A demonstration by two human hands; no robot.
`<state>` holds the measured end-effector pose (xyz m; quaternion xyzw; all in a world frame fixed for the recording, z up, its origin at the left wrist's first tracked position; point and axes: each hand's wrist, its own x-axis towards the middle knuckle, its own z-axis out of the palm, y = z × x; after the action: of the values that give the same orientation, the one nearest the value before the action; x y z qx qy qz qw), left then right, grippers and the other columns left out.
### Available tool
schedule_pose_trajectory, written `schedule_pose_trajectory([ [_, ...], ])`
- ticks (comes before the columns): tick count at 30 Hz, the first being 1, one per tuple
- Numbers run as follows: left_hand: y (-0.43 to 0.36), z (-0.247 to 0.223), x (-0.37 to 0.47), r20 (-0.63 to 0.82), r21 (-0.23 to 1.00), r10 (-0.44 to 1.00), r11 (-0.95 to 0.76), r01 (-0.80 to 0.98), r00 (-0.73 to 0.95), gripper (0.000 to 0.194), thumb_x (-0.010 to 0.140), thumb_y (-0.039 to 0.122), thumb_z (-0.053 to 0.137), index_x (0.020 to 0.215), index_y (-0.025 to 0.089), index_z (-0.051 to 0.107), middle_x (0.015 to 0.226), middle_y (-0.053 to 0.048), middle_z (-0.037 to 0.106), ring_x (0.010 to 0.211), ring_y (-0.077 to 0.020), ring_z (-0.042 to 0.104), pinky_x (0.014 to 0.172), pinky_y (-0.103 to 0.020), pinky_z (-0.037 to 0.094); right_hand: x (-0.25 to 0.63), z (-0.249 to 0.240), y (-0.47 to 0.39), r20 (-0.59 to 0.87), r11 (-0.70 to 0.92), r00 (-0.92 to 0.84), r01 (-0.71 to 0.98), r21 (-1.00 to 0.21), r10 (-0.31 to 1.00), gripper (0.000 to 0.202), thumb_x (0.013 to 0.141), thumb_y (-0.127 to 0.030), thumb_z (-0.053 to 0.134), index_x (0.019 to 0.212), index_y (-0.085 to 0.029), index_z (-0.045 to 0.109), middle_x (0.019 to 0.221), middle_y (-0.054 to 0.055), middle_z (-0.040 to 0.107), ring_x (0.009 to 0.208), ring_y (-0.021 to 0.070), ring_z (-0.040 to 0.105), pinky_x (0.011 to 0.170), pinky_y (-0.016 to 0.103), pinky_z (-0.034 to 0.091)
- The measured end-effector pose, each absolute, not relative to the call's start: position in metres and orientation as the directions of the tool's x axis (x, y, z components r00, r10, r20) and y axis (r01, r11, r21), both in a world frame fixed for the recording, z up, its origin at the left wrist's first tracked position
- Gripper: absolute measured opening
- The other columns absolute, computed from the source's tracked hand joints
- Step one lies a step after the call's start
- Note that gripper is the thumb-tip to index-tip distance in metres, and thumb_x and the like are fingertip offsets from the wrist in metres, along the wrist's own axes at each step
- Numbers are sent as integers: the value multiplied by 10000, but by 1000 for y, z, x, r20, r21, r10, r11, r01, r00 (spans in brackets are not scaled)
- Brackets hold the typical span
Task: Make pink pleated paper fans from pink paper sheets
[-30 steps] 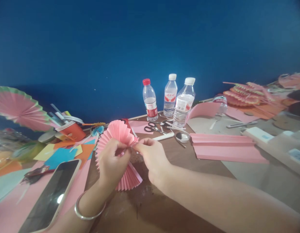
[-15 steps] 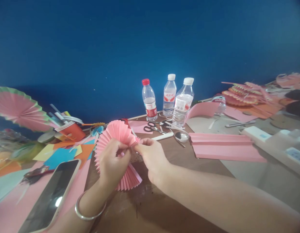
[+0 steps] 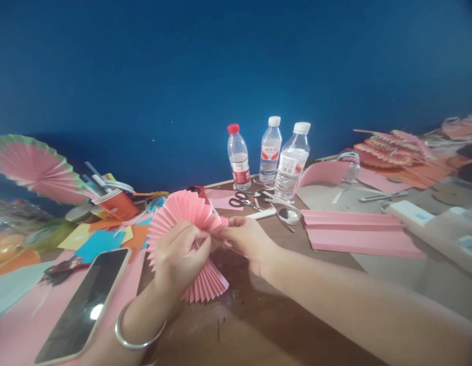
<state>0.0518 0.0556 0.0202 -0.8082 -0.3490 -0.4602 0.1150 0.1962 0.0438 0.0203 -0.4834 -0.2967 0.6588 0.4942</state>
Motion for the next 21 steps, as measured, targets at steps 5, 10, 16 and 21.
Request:
schedule_pose_trajectory([
  [5, 54, 20, 50, 816, 98, 451, -724, 683, 362, 219, 658, 63, 625, 504, 169, 511, 474, 48, 476, 459, -81, 423, 455, -220, 337, 203, 20, 47, -309, -318, -77, -248, -915, 948, 161, 532, -190, 728, 578, -151, 579, 466, -51, 529, 466, 80, 469, 478, 211, 353],
  [10, 53, 19, 50, 810, 105, 461, -722, 684, 363, 202, 673, 78, 616, 517, 172, 530, 490, 47, 478, 452, -77, 420, 452, -222, 329, 206, 23, 50, -294, -302, -76, -149, -942, 953, 143, 535, -168, 710, 519, -149, 569, 451, -35, 548, 436, 77, 474, 436, 199, 349],
  [16, 55, 19, 49, 793, 162, 517, -690, 706, 323, 228, 690, 95, 615, 505, 170, 505, 495, 40, 456, 461, -87, 413, 465, -238, 321, 206, 32, 52, -204, -208, -74, -38, -977, 976, 197, 568, -184, 690, 457, -159, 529, 393, -42, 518, 396, 75, 451, 411, 200, 328],
  [21, 54, 17, 45, 795, 183, 523, -690, 700, 308, 250, 707, 87, 601, 507, 171, 477, 501, 41, 433, 467, -89, 406, 465, -237, 317, 206, 31, 56, -139, -135, -128, 39, -990, 982, 200, 587, -191, 661, 453, -170, 514, 382, -53, 505, 376, 68, 411, 397, 197, 298],
])
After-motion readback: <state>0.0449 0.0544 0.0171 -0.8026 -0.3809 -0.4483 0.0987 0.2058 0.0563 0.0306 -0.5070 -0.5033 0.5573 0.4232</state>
